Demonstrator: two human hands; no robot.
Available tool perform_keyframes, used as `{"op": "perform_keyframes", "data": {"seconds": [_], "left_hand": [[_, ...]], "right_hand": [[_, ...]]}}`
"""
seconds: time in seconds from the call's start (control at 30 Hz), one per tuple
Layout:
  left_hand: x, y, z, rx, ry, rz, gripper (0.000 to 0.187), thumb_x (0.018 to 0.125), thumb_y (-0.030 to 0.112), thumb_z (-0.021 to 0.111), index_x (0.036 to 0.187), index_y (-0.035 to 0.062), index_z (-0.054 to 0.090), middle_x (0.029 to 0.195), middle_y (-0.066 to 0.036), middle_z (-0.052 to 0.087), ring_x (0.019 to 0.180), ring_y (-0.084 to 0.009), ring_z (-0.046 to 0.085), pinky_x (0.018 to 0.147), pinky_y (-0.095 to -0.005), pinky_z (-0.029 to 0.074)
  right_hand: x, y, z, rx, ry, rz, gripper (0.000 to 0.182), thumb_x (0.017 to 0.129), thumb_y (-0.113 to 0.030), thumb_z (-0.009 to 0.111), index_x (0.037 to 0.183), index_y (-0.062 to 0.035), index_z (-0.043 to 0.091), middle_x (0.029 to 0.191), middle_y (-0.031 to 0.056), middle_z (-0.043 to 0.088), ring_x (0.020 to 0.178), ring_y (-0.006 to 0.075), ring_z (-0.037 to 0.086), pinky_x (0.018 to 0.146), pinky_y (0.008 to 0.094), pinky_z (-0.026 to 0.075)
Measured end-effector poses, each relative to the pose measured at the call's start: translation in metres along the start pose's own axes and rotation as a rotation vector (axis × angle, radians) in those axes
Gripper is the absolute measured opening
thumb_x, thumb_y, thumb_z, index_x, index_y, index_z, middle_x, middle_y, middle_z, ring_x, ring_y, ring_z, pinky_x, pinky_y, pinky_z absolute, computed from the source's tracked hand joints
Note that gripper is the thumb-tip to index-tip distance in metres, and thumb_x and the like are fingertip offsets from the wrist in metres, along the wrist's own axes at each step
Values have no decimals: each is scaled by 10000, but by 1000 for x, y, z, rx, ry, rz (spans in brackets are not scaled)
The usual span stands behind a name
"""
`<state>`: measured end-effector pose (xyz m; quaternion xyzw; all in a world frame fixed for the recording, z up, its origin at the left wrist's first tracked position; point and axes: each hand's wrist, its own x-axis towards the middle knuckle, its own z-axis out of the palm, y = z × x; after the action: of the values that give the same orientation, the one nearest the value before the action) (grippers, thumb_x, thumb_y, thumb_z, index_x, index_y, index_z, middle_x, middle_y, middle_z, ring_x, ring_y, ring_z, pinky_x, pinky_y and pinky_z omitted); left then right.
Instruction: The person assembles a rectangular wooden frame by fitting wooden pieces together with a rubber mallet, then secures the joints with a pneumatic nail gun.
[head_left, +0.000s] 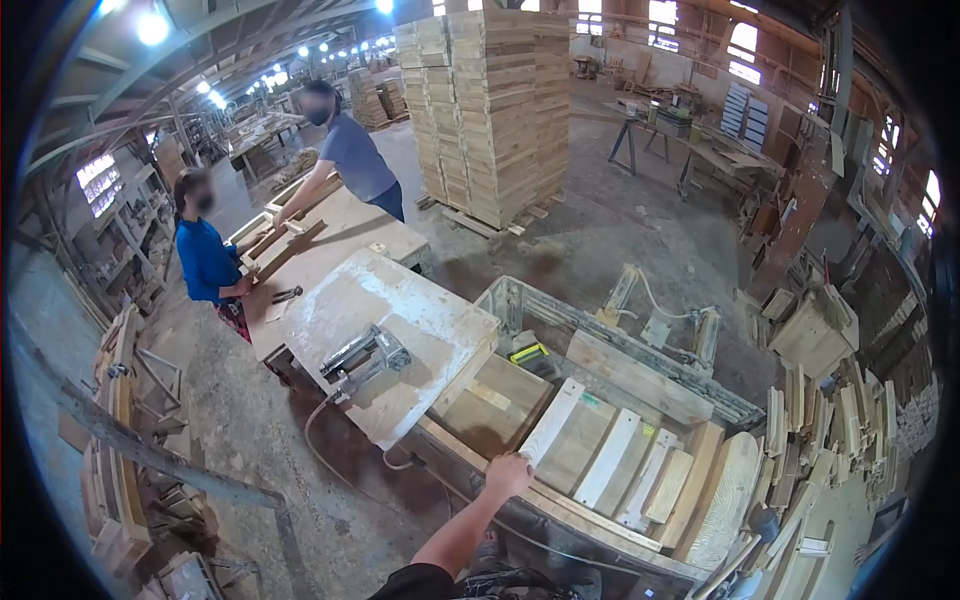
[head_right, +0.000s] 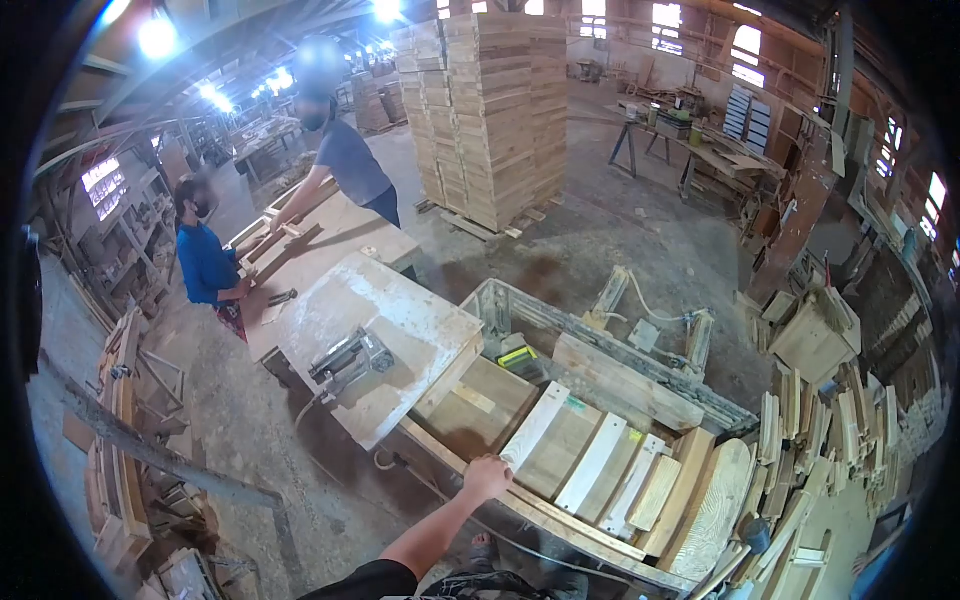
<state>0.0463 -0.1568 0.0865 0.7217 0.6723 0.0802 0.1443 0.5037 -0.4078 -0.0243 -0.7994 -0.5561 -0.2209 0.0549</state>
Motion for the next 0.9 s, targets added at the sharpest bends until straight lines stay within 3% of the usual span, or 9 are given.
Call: {"op": "perform_keyframes", "data": {"seconds": [0.1, 0.27, 0.53, 0.7, 0.9], "left_hand": [[-3, 0, 7, -2, 36, -28, 294, 837, 295, 574, 835, 54, 743, 895, -140, 718, 894, -286, 688, 777, -452, 545], [-6, 2, 1, -57, 89, -35, 273, 843, 274, 596, 800, 38, 726, 851, -151, 716, 879, -303, 684, 782, -442, 536], [-3, -3, 14, -86, 176, -2, 275, 827, 278, 609, 761, 37, 725, 821, -143, 713, 827, -292, 685, 772, -434, 540], [-5, -2, 8, -39, 139, 8, 281, 830, 289, 606, 759, 45, 725, 817, -132, 712, 841, -283, 681, 747, -441, 527], [-5, 0, 8, -67, 143, -29, 248, 828, 265, 614, 768, 51, 725, 817, -139, 710, 856, -285, 680, 749, -440, 526]], "right_hand": [[-1, 15, -17, -28, -30, -53, 467, 893, -229, 659, 1280, -11, 514, 1107, 221, 589, 919, 347, 611, 767, 424, 525], [53, 26, -5, -30, -8, -175, 488, 888, -238, 666, 1290, -12, 506, 1120, 224, 585, 932, 350, 608, 778, 427, 522], [24, 51, -39, -103, -89, -162, 522, 880, -251, 676, 1307, -14, 493, 1141, 229, 579, 954, 357, 604, 796, 433, 519], [12, 39, -39, -94, -120, -151, 543, 875, -260, 683, 1318, -15, 484, 1155, 232, 575, 967, 360, 602, 807, 436, 517], [70, 12, -26, -67, -90, -210, 569, 869, -270, 690, 1330, -17, 474, 1171, 235, 570, 983, 365, 599, 820, 440, 514]]}}
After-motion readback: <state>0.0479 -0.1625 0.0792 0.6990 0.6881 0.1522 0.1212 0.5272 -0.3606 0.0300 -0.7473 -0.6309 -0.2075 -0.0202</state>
